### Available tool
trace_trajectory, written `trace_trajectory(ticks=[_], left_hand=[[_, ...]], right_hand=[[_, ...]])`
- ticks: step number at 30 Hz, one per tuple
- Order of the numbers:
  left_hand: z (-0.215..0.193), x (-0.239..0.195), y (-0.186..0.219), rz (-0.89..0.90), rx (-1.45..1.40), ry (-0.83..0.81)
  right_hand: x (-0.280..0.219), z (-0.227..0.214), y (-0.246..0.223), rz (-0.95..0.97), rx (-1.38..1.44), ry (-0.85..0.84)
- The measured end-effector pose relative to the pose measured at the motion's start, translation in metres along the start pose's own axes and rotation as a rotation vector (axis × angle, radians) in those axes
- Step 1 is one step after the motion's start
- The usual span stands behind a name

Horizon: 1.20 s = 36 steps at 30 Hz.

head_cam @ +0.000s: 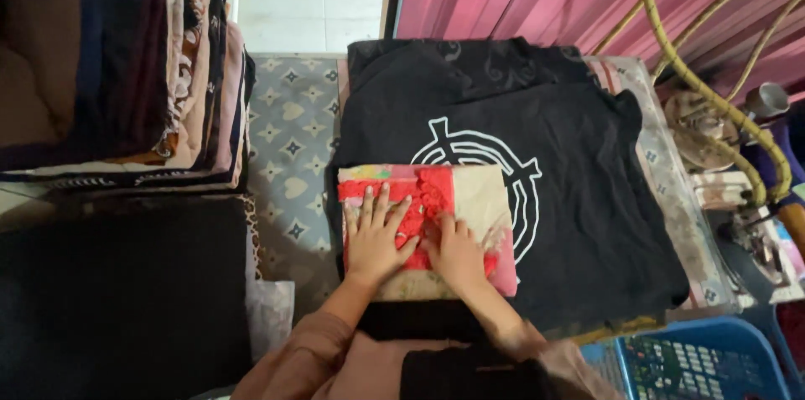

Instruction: The person folds a stack of black t-shirts and patterned cloths on a table. They handle each item individually, folding them into neat rectangles and placing them onto a growing pile to the left. The process involves smoothing the fabric and aligning edges before stacking.

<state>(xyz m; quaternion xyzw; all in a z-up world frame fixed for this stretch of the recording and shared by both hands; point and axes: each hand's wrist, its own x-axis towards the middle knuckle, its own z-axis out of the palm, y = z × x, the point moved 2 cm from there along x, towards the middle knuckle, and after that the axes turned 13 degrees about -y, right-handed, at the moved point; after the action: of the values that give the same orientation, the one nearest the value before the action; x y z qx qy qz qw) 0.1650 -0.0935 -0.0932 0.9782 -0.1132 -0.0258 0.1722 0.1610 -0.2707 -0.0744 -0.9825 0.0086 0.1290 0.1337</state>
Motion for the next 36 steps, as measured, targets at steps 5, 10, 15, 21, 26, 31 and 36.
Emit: trace_trajectory(ticks=[5, 10, 15, 21, 26, 31, 36], left_hand=[[-0.012, -0.010, 0.005, -0.005, -0.070, -0.026], [-0.029, -0.051, 0.048, 0.284, -0.202, 0.137], [0.032, -0.071, 0.054, 0.451, -0.124, -0.191], [-0.015, -0.068, 0.051, 0.376, -0.007, -0.078], [0.013, -0.073, 0.034, 0.368, -0.037, 0.093], [0.025, -0.072, 0.014, 0.332, -0.025, 0.072], [-0.003, -0.069, -0.010, 0.286, -0.928, -0.188]], right_hand=[[-0.056, -0.089, 0.026, -0.434, 1.140, -0.478], [-0.054, -0.053, 0.137, -0.356, 0.552, -0.063], [-0.053, -0.035, 0.153, -0.595, -0.342, 0.025], [-0.004, -0.030, 0.154, -0.824, -0.528, 0.069], [0.018, -0.067, 0.114, -1.213, -0.253, 0.099], [0.043, -0.101, 0.094, -1.389, -0.115, -0.114], [0.055, -0.155, 0.071, -1.077, 0.279, -0.540]])
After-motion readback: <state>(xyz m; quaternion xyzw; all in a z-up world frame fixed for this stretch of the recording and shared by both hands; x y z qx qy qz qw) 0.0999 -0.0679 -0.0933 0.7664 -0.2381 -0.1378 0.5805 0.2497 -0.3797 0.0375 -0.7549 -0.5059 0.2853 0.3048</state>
